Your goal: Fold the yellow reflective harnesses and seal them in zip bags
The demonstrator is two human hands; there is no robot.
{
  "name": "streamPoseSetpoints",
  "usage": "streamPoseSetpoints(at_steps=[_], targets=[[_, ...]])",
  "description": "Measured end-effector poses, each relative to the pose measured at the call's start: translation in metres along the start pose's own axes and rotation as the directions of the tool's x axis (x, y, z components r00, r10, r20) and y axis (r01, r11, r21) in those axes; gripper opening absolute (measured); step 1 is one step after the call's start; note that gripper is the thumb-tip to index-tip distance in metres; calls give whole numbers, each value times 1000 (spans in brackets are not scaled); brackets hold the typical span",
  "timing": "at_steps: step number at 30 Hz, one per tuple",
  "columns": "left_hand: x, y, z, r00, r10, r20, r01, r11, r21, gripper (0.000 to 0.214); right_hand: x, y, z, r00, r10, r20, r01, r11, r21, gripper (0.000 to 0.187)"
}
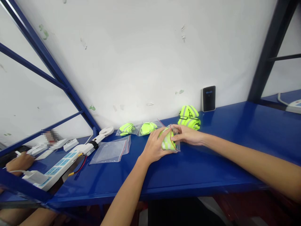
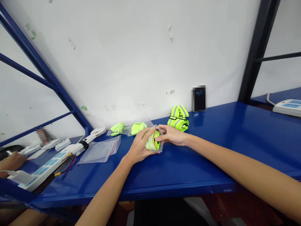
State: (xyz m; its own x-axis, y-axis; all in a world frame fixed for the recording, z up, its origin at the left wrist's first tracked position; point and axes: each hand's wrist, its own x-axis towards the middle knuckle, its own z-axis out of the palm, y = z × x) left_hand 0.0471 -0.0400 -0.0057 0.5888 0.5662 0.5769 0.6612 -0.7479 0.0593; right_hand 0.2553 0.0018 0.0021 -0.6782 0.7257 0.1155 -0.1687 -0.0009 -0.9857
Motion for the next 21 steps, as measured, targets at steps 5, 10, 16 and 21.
streamPoseSetpoints(at_steps=[5, 10, 16, 21], targets=[[2, 7, -1, 1000, -8, 28, 9, 1000, -28, 81, 3, 8, 6, 989, -138, -60, 122, 969, -214, 31], [2, 6, 6, 996, 86, 9, -86, 996, 3, 66, 11, 17, 11, 962, -259, -83, 204, 887, -414, 27], [3, 5, 7, 991, 130, 30, -129, 991, -22, 61, 14, 23, 6, 955, -285, -83, 199, 823, -532, 15], [4, 1, 0, 997, -69, 41, 71, 996, -54, 89, 12, 22, 7, 956, -238, -174, 119, 852, -509, 17]])
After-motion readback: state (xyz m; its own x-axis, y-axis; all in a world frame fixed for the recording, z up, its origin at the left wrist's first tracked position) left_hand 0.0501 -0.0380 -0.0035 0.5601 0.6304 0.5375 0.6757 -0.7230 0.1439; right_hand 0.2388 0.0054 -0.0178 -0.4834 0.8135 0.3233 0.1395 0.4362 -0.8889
